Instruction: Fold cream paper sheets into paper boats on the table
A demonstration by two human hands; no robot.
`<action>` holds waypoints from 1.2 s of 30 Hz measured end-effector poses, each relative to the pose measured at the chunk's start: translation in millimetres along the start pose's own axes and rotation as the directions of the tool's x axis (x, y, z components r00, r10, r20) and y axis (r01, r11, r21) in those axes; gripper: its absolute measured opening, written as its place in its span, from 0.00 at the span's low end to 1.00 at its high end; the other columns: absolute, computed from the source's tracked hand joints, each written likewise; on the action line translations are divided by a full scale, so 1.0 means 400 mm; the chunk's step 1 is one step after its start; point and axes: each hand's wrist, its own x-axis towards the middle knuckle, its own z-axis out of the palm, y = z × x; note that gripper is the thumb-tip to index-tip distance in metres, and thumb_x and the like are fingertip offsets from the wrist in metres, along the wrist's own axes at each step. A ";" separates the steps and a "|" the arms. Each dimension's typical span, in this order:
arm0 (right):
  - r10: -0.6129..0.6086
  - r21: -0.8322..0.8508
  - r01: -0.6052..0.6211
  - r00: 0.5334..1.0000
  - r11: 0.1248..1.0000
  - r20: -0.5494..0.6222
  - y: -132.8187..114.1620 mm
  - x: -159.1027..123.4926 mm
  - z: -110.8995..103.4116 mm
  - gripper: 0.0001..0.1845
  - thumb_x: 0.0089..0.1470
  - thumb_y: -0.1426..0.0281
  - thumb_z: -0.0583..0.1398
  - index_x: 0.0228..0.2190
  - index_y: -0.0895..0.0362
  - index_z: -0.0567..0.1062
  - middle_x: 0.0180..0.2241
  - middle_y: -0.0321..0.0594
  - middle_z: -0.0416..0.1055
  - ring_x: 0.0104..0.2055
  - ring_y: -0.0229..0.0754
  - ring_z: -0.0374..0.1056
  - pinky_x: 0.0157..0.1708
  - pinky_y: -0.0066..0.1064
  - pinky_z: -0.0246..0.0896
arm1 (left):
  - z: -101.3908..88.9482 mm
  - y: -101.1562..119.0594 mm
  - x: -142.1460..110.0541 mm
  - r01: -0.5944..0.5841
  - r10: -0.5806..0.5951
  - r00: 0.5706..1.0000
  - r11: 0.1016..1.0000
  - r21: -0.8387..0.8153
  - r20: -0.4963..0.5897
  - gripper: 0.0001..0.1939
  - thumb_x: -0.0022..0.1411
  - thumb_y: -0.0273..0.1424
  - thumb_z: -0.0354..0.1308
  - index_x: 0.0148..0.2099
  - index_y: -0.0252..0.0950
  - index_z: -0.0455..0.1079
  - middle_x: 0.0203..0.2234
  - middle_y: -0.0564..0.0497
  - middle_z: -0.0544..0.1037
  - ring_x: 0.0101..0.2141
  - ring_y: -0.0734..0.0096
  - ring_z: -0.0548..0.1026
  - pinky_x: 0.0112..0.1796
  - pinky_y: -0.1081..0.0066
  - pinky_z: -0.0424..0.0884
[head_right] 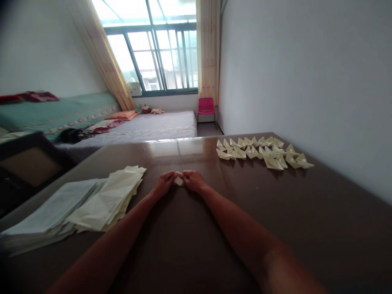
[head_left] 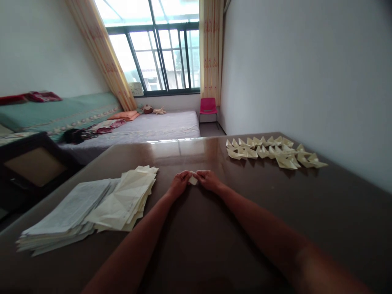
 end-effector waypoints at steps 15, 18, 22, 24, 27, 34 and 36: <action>-0.085 0.118 0.082 0.996 0.990 0.027 0.022 0.000 -0.027 0.17 0.56 0.58 0.56 0.25 0.58 0.71 0.22 0.33 0.67 0.25 0.33 0.57 0.27 0.25 0.48 | 0.023 0.014 -0.023 0.000 0.008 0.999 0.979 0.203 -0.042 0.14 0.65 0.38 0.45 0.29 0.38 0.63 0.24 0.55 0.69 0.28 0.71 0.66 0.33 0.71 0.60; -0.103 0.245 0.086 0.993 0.966 0.057 0.028 0.007 -0.031 0.21 0.55 0.53 0.56 0.23 0.58 0.70 0.20 0.32 0.64 0.24 0.33 0.55 0.26 0.25 0.49 | 0.025 0.015 -0.022 -0.025 0.035 0.998 0.979 0.203 -0.045 0.15 0.65 0.38 0.44 0.28 0.38 0.61 0.23 0.55 0.67 0.27 0.72 0.65 0.32 0.72 0.60; -0.096 0.323 0.072 0.994 0.944 0.060 0.025 0.014 -0.032 0.21 0.53 0.54 0.57 0.21 0.58 0.66 0.19 0.30 0.58 0.23 0.32 0.52 0.24 0.24 0.46 | 0.022 0.012 -0.019 -0.050 0.060 0.997 0.977 0.207 -0.042 0.17 0.66 0.39 0.42 0.27 0.38 0.58 0.22 0.56 0.64 0.26 0.73 0.63 0.30 0.72 0.59; -0.103 0.323 0.076 0.992 0.943 0.068 0.021 0.014 -0.033 0.21 0.53 0.55 0.57 0.20 0.58 0.65 0.19 0.29 0.55 0.23 0.32 0.51 0.24 0.24 0.46 | 0.020 0.011 -0.019 -0.063 0.071 0.997 0.976 0.209 -0.033 0.17 0.66 0.39 0.42 0.26 0.38 0.58 0.21 0.56 0.63 0.26 0.73 0.62 0.30 0.72 0.59; -0.114 0.313 0.072 0.987 0.947 0.117 0.018 0.012 -0.039 0.19 0.55 0.57 0.56 0.21 0.58 0.66 0.20 0.29 0.56 0.24 0.32 0.52 0.25 0.24 0.47 | 0.016 0.011 -0.019 -0.072 0.080 0.996 0.976 0.205 -0.029 0.17 0.66 0.39 0.43 0.26 0.38 0.59 0.22 0.56 0.64 0.26 0.73 0.62 0.31 0.72 0.59; -0.092 0.302 0.066 0.993 0.951 0.074 0.028 0.011 -0.043 0.17 0.56 0.59 0.56 0.29 0.60 0.74 0.24 0.34 0.67 0.28 0.34 0.60 0.30 0.25 0.53 | 0.005 0.013 -0.020 -0.026 0.032 0.997 0.996 0.079 -0.071 0.15 0.64 0.41 0.46 0.38 0.37 0.69 0.22 0.56 0.69 0.25 0.73 0.66 0.30 0.74 0.63; -0.086 0.314 0.063 0.995 0.947 0.059 0.031 0.011 -0.040 0.17 0.55 0.59 0.56 0.28 0.60 0.75 0.23 0.33 0.67 0.27 0.34 0.59 0.29 0.25 0.53 | 0.004 0.015 -0.021 -0.004 0.006 0.996 1.000 0.026 -0.084 0.15 0.63 0.41 0.47 0.39 0.37 0.70 0.20 0.57 0.69 0.24 0.74 0.66 0.29 0.74 0.63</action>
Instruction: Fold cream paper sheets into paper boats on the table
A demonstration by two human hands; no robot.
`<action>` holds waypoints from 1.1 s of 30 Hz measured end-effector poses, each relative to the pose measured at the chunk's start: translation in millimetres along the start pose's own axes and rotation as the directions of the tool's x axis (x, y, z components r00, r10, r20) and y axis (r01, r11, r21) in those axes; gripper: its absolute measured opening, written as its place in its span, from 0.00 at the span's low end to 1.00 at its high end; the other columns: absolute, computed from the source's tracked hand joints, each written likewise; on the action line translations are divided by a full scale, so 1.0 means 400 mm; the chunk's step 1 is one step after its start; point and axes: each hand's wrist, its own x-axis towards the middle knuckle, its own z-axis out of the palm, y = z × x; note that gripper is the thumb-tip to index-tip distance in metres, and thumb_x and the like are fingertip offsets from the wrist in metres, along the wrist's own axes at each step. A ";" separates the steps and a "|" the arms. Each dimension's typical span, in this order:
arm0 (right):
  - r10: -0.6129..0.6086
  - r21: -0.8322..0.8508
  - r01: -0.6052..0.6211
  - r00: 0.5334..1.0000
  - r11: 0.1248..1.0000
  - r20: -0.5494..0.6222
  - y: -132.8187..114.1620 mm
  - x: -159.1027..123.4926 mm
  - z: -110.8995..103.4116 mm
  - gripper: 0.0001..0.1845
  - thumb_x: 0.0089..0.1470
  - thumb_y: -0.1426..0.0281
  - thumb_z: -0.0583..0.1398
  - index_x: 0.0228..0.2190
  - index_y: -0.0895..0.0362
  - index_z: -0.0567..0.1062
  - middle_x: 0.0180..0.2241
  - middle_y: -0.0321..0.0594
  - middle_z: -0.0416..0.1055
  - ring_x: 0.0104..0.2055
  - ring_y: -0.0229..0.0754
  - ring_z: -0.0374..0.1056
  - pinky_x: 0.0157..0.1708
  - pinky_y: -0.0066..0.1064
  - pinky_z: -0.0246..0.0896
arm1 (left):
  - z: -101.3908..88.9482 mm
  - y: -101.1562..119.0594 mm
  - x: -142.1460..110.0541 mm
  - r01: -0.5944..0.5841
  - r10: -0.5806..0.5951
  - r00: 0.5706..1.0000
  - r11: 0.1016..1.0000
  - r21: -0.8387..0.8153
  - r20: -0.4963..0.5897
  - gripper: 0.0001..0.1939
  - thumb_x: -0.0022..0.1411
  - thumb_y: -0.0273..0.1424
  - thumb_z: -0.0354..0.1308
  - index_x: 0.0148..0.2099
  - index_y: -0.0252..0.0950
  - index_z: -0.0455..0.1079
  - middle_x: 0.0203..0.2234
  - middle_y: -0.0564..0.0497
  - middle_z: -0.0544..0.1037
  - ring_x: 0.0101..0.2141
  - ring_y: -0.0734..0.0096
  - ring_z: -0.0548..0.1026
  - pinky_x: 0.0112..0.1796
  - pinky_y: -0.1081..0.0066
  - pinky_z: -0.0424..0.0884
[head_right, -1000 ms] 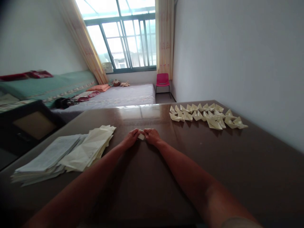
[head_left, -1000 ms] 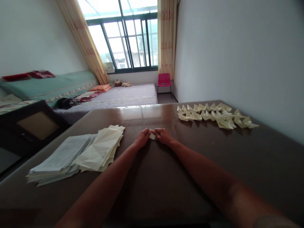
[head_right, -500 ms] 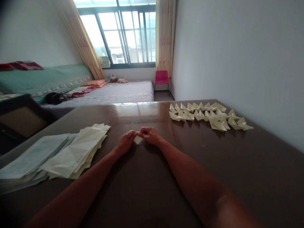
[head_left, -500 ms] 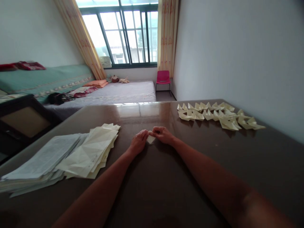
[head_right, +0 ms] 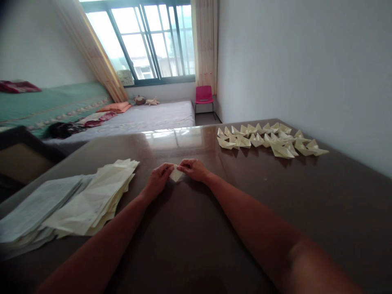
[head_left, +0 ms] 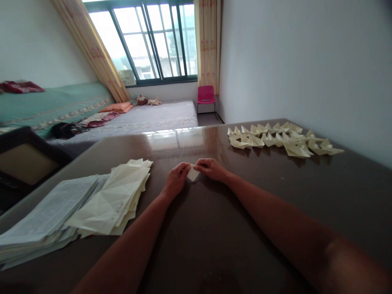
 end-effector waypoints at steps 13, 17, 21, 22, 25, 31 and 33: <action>0.007 0.021 -0.006 0.998 1.000 -0.063 0.008 0.000 0.009 0.17 0.54 0.59 0.58 0.27 0.60 0.75 0.22 0.33 0.67 0.25 0.33 0.58 0.27 0.25 0.52 | -0.001 0.017 -0.004 0.046 -0.042 0.998 0.995 0.089 -0.046 0.10 0.61 0.37 0.50 0.33 0.38 0.68 0.17 0.57 0.71 0.21 0.74 0.70 0.27 0.75 0.61; -0.010 0.000 0.010 0.997 1.000 -0.074 0.002 -0.001 0.008 0.16 0.54 0.60 0.58 0.26 0.60 0.75 0.22 0.33 0.67 0.26 0.33 0.57 0.28 0.25 0.52 | 0.002 0.010 -0.005 0.052 -0.043 0.996 0.991 0.126 -0.073 0.09 0.59 0.38 0.53 0.33 0.38 0.69 0.19 0.56 0.74 0.24 0.72 0.74 0.28 0.75 0.63; -0.006 -0.016 0.005 0.996 1.000 -0.083 -0.005 -0.002 0.007 0.15 0.53 0.61 0.58 0.25 0.60 0.74 0.21 0.33 0.65 0.25 0.33 0.56 0.26 0.25 0.50 | 0.002 0.011 -0.006 0.085 -0.070 0.993 0.984 0.158 -0.095 0.09 0.58 0.38 0.54 0.33 0.39 0.70 0.20 0.56 0.76 0.25 0.71 0.75 0.28 0.75 0.64; -0.006 -0.018 0.004 0.996 1.000 -0.085 -0.007 -0.002 0.008 0.15 0.53 0.61 0.58 0.25 0.60 0.74 0.21 0.32 0.65 0.25 0.33 0.56 0.26 0.25 0.50 | 0.002 0.013 -0.006 0.098 -0.082 0.992 0.981 0.170 -0.100 0.09 0.57 0.38 0.54 0.33 0.40 0.70 0.20 0.56 0.76 0.25 0.70 0.75 0.28 0.75 0.64; -0.009 -0.025 0.007 0.995 1.000 -0.095 -0.011 -0.001 0.011 0.14 0.53 0.62 0.58 0.24 0.59 0.73 0.21 0.32 0.64 0.25 0.33 0.56 0.26 0.25 0.50 | 0.002 0.018 -0.007 0.134 -0.111 0.987 0.968 0.210 -0.119 0.08 0.57 0.38 0.55 0.32 0.41 0.71 0.20 0.56 0.77 0.26 0.70 0.76 0.28 0.75 0.63; 0.005 -0.037 -0.009 0.993 0.999 -0.121 -0.013 0.000 0.012 0.14 0.53 0.63 0.58 0.23 0.59 0.73 0.21 0.32 0.64 0.25 0.33 0.56 0.26 0.25 0.50 | -0.003 0.011 -0.004 0.188 -0.148 0.975 0.950 0.250 -0.169 0.08 0.55 0.38 0.56 0.31 0.41 0.73 0.21 0.55 0.77 0.26 0.68 0.76 0.27 0.74 0.63; 0.028 -0.033 -0.033 0.987 0.999 -0.158 -0.006 0.001 0.004 0.14 0.53 0.62 0.58 0.23 0.59 0.72 0.21 0.32 0.64 0.25 0.33 0.56 0.26 0.25 0.50 | -0.009 0.002 0.000 0.193 -0.154 0.969 0.959 0.208 -0.192 0.07 0.55 0.36 0.56 0.31 0.40 0.72 0.21 0.55 0.77 0.26 0.69 0.76 0.28 0.74 0.64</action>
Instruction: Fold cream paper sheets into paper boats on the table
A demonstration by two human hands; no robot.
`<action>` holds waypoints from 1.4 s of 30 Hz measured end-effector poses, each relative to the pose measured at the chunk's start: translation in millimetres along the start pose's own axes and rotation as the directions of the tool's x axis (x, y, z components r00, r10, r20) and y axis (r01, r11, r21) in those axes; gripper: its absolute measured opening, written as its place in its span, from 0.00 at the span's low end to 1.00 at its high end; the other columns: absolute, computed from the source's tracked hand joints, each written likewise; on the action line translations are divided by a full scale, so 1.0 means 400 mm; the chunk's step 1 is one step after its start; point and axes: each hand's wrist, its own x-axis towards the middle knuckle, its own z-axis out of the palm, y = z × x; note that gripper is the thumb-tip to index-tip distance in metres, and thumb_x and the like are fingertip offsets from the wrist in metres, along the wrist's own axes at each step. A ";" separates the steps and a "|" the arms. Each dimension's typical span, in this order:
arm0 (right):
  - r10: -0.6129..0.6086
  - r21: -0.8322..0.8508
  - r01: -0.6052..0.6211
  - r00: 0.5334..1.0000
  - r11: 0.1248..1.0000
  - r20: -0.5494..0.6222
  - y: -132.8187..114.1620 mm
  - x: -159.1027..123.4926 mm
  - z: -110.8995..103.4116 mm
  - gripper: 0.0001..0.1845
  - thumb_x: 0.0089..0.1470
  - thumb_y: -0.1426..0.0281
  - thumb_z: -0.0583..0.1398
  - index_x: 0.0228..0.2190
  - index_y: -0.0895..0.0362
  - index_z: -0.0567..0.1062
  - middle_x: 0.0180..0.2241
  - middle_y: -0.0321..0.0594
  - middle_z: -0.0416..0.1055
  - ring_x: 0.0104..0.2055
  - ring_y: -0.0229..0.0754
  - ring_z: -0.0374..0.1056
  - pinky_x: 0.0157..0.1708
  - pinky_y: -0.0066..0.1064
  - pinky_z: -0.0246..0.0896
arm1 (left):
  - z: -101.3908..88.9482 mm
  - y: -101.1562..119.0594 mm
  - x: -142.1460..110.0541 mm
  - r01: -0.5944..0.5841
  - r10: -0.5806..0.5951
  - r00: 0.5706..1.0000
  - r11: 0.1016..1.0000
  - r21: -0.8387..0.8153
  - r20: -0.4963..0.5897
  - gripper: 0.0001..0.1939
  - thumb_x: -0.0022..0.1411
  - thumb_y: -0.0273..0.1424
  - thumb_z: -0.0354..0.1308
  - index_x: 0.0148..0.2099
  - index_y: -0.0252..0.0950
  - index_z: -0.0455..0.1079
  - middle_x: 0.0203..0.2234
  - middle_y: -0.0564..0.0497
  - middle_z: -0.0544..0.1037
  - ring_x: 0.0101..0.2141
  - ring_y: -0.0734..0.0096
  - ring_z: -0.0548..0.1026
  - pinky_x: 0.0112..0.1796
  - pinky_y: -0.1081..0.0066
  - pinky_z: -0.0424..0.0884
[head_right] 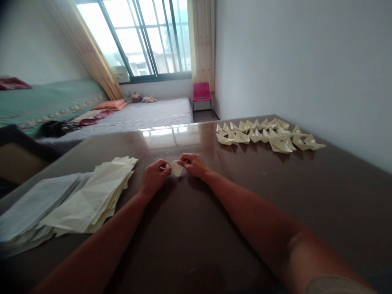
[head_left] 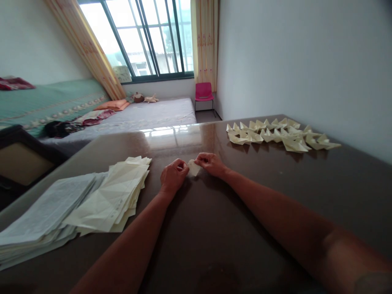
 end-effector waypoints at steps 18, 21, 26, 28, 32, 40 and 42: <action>-0.112 -0.056 0.112 0.994 0.992 -0.009 -0.008 0.002 -0.008 0.13 0.54 0.63 0.58 0.26 0.59 0.75 0.26 0.36 0.69 0.28 0.34 0.61 0.30 0.25 0.54 | 0.000 -0.005 0.004 -0.218 0.221 0.975 0.970 -0.112 0.011 0.10 0.55 0.37 0.56 0.29 0.37 0.73 0.25 0.54 0.76 0.29 0.72 0.73 0.35 0.73 0.66; -0.096 -0.037 0.096 0.995 0.995 -0.010 -0.010 0.002 -0.007 0.13 0.54 0.63 0.58 0.25 0.59 0.75 0.26 0.36 0.69 0.29 0.35 0.61 0.30 0.25 0.54 | -0.003 0.003 0.002 -0.207 0.211 0.977 0.968 -0.140 0.017 0.09 0.53 0.35 0.56 0.28 0.36 0.72 0.24 0.54 0.75 0.28 0.72 0.73 0.34 0.73 0.66; -0.069 -0.003 0.069 0.998 0.998 0.006 -0.008 0.002 -0.005 0.14 0.54 0.61 0.58 0.26 0.59 0.75 0.25 0.35 0.69 0.28 0.35 0.60 0.30 0.26 0.54 | -0.012 0.017 0.000 -0.145 0.154 0.988 0.971 -0.188 0.031 0.08 0.51 0.34 0.56 0.26 0.36 0.71 0.23 0.55 0.75 0.28 0.72 0.72 0.34 0.73 0.66; -0.067 0.010 0.067 0.998 0.998 0.011 -0.008 0.002 -0.006 0.14 0.54 0.61 0.58 0.26 0.59 0.75 0.25 0.35 0.69 0.28 0.35 0.60 0.30 0.26 0.54 | -0.013 0.020 -0.001 -0.121 0.132 0.990 0.969 -0.215 0.039 0.08 0.51 0.34 0.55 0.26 0.36 0.71 0.22 0.55 0.75 0.28 0.72 0.71 0.34 0.74 0.66; -0.066 0.021 0.066 0.998 0.998 0.009 -0.010 0.001 -0.005 0.14 0.54 0.62 0.58 0.25 0.59 0.74 0.25 0.35 0.68 0.28 0.34 0.60 0.29 0.25 0.53 | -0.011 0.021 -0.002 -0.108 0.119 0.992 0.963 -0.248 0.032 0.08 0.50 0.34 0.56 0.25 0.35 0.71 0.22 0.55 0.75 0.28 0.72 0.71 0.33 0.74 0.65; 0.015 0.093 -0.011 0.999 0.996 -0.044 0.002 0.003 -0.008 0.14 0.52 0.61 0.59 0.23 0.59 0.72 0.21 0.32 0.65 0.25 0.33 0.58 0.26 0.25 0.52 | -0.003 -0.011 0.012 -0.092 0.090 0.996 0.939 -0.333 -0.021 0.08 0.48 0.34 0.58 0.24 0.35 0.71 0.21 0.55 0.74 0.26 0.73 0.70 0.30 0.74 0.65; 0.078 0.165 -0.069 0.996 0.984 -0.049 0.009 0.005 -0.013 0.14 0.51 0.60 0.59 0.24 0.58 0.71 0.20 0.32 0.63 0.23 0.33 0.58 0.25 0.25 0.53 | -0.002 -0.022 0.017 -0.081 0.063 0.996 0.930 -0.359 -0.061 0.09 0.50 0.35 0.57 0.26 0.35 0.71 0.21 0.54 0.74 0.25 0.73 0.70 0.30 0.74 0.65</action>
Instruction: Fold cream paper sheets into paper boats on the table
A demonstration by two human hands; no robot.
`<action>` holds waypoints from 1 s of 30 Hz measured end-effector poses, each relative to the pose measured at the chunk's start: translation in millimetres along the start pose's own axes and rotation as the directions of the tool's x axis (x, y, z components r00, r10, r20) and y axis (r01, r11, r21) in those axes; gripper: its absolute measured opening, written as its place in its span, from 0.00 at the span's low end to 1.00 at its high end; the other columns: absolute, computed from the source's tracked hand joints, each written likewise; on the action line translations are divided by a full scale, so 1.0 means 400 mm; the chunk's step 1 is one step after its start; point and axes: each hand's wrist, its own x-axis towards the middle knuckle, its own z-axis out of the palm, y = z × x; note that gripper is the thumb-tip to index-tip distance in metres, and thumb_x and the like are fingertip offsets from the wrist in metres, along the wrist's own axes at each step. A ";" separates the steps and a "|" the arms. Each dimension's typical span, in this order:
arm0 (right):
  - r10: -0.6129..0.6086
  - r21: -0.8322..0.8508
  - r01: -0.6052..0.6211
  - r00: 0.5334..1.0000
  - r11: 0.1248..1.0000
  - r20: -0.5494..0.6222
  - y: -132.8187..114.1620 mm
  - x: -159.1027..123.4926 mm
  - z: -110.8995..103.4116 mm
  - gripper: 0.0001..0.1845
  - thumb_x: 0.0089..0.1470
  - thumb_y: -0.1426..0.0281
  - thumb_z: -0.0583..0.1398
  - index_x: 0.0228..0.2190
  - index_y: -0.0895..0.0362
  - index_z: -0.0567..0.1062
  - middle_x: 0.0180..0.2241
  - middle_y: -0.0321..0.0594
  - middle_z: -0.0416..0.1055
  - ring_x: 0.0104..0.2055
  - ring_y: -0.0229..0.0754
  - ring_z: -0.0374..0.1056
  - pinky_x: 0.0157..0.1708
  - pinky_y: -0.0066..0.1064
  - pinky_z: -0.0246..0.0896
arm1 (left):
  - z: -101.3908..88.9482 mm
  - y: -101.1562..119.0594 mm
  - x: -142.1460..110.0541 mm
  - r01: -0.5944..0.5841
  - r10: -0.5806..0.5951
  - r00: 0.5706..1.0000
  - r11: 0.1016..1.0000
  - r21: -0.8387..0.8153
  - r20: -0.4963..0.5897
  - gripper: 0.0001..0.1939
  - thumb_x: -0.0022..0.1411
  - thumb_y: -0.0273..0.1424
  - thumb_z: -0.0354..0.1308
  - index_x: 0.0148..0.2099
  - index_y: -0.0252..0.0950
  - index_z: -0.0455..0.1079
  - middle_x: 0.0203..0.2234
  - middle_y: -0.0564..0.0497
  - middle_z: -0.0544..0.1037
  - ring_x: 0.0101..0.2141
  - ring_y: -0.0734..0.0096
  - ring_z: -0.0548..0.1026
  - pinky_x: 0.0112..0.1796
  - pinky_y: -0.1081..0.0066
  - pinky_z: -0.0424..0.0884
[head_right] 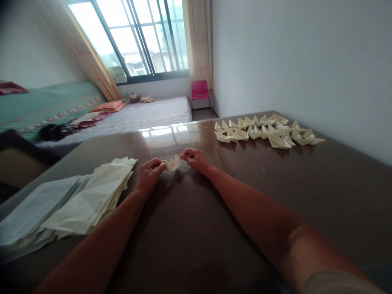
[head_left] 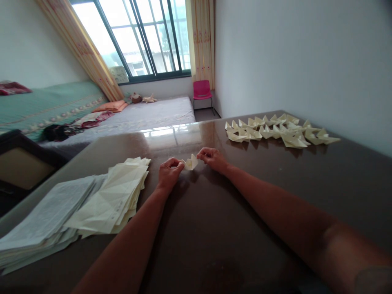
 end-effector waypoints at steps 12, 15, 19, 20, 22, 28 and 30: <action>0.069 0.205 -0.089 0.992 0.975 0.105 -0.013 -0.004 -0.002 0.19 0.46 0.56 0.63 0.30 0.60 0.76 0.24 0.35 0.69 0.24 0.33 0.60 0.24 0.26 0.55 | 0.001 0.016 -0.002 -0.105 0.107 0.994 0.993 0.046 -0.027 0.05 0.51 0.33 0.59 0.28 0.37 0.73 0.26 0.54 0.76 0.30 0.70 0.73 0.37 0.71 0.67; 0.122 0.256 -0.130 0.991 0.958 0.047 -0.007 -0.004 0.001 0.18 0.46 0.56 0.63 0.28 0.59 0.74 0.22 0.33 0.67 0.23 0.33 0.61 0.23 0.25 0.54 | -0.001 0.014 0.000 -0.037 0.034 0.996 0.999 -0.032 -0.088 0.05 0.50 0.33 0.60 0.29 0.37 0.73 0.25 0.53 0.76 0.30 0.70 0.73 0.36 0.71 0.67; 0.212 0.368 -0.198 0.977 0.908 0.002 -0.008 -0.003 0.013 0.17 0.47 0.56 0.62 0.30 0.57 0.68 0.26 0.32 0.67 0.26 0.35 0.69 0.21 0.23 0.55 | 0.003 0.001 0.005 0.134 -0.188 0.969 0.946 -0.296 -0.162 0.08 0.47 0.34 0.62 0.30 0.36 0.72 0.22 0.55 0.73 0.25 0.74 0.70 0.29 0.74 0.66; 0.220 0.396 -0.201 0.976 0.896 -0.002 -0.010 -0.003 0.016 0.17 0.48 0.56 0.62 0.30 0.56 0.66 0.27 0.32 0.67 0.27 0.36 0.70 0.21 0.22 0.56 | 0.004 -0.002 0.006 0.155 -0.220 0.961 0.930 -0.335 -0.167 0.09 0.47 0.35 0.62 0.31 0.35 0.72 0.21 0.56 0.72 0.23 0.75 0.69 0.27 0.75 0.66; 0.226 0.450 -0.200 0.974 0.870 -0.003 -0.012 -0.002 0.023 0.17 0.49 0.56 0.61 0.31 0.55 0.64 0.29 0.31 0.68 0.28 0.36 0.72 0.21 0.22 0.57 | 0.006 -0.008 0.006 0.167 -0.244 0.955 0.913 -0.373 -0.170 0.11 0.48 0.37 0.61 0.32 0.35 0.70 0.21 0.56 0.71 0.23 0.77 0.68 0.26 0.76 0.65; 0.144 0.450 -0.097 0.987 0.888 -0.070 -0.004 0.004 0.027 0.14 0.50 0.58 0.59 0.30 0.54 0.63 0.26 0.31 0.68 0.28 0.34 0.69 0.29 0.26 0.65 | 0.006 0.001 0.004 0.196 -0.227 0.974 0.863 -0.465 -0.011 0.14 0.48 0.38 0.62 0.34 0.35 0.67 0.28 0.54 0.74 0.31 0.73 0.73 0.32 0.72 0.71; 0.084 0.381 -0.041 0.992 0.924 -0.098 0.000 0.004 0.025 0.12 0.51 0.60 0.59 0.30 0.54 0.63 0.25 0.30 0.68 0.27 0.34 0.67 0.30 0.27 0.65 | 0.006 0.007 0.003 0.199 -0.170 0.980 0.844 -0.497 0.104 0.19 0.45 0.36 0.65 0.39 0.36 0.67 0.34 0.51 0.76 0.36 0.70 0.74 0.36 0.70 0.72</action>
